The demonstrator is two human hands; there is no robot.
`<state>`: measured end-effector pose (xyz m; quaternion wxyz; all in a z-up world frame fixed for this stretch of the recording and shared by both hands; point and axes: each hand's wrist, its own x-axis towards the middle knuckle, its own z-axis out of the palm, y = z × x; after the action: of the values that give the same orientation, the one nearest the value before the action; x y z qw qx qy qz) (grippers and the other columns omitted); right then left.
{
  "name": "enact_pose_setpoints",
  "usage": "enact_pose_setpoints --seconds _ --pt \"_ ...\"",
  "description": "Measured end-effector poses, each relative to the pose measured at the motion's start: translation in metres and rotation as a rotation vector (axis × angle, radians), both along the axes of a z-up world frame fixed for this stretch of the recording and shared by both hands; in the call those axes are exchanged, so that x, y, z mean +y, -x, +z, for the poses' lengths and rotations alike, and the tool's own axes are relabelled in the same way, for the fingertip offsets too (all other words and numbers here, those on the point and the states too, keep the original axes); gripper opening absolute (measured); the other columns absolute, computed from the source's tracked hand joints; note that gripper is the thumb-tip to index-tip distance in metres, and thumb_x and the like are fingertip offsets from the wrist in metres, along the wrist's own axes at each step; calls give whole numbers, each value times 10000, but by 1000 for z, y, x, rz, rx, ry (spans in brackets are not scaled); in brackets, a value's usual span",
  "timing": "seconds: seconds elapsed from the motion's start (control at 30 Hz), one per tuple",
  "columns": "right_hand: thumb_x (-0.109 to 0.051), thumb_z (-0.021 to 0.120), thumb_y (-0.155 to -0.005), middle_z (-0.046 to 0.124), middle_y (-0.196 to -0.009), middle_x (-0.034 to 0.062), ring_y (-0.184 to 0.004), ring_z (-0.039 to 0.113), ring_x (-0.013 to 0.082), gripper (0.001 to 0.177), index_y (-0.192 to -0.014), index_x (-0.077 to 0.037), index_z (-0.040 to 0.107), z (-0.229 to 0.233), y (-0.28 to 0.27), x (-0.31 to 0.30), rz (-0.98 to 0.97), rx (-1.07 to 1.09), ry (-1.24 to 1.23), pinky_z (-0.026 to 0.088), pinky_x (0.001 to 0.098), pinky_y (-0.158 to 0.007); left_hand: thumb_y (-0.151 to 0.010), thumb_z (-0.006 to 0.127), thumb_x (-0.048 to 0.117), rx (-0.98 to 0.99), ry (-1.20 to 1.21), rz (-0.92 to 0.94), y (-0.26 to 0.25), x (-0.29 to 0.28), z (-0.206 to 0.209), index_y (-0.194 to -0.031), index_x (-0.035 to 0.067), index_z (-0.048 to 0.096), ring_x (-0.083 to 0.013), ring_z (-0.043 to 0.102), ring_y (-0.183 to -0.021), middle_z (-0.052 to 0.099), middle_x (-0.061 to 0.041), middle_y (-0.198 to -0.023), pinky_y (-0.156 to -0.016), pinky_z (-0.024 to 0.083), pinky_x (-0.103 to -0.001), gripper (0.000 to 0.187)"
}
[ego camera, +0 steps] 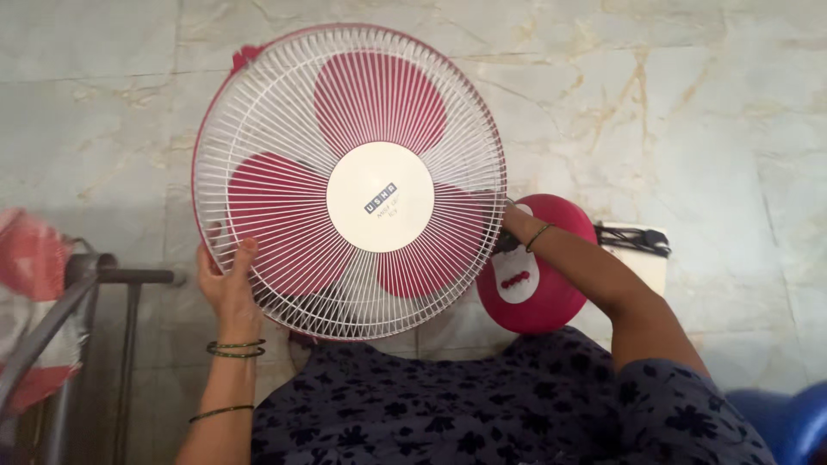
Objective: The person wipes the motor housing and grill of a table fan with a cloth by hand while sitting on the floor.
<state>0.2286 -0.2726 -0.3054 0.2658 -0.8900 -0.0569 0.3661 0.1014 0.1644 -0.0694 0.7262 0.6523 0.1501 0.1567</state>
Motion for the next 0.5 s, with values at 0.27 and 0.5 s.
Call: enact_pose_setpoints --seconds 0.27,0.5 --pt "-478 777 -788 698 -1262 161 -1165 682 307 599 -1250 -102 716 -4 20 -13 67 46 42 543 435 -981 -915 830 222 213 75 49 9 -16 -70 -1298 14 592 -163 660 -1020 663 -79 -1208 -863 559 -336 496" --pt "-479 775 -793 690 -1278 158 -1177 676 307 601 -1258 -104 710 -19 27 7 44 44 24 540 437 -984 -933 756 231 301 209 117 27 2 -105 -1311 31 587 -193 685 -1008 667 -81 -1200 -836 596 -371 460"
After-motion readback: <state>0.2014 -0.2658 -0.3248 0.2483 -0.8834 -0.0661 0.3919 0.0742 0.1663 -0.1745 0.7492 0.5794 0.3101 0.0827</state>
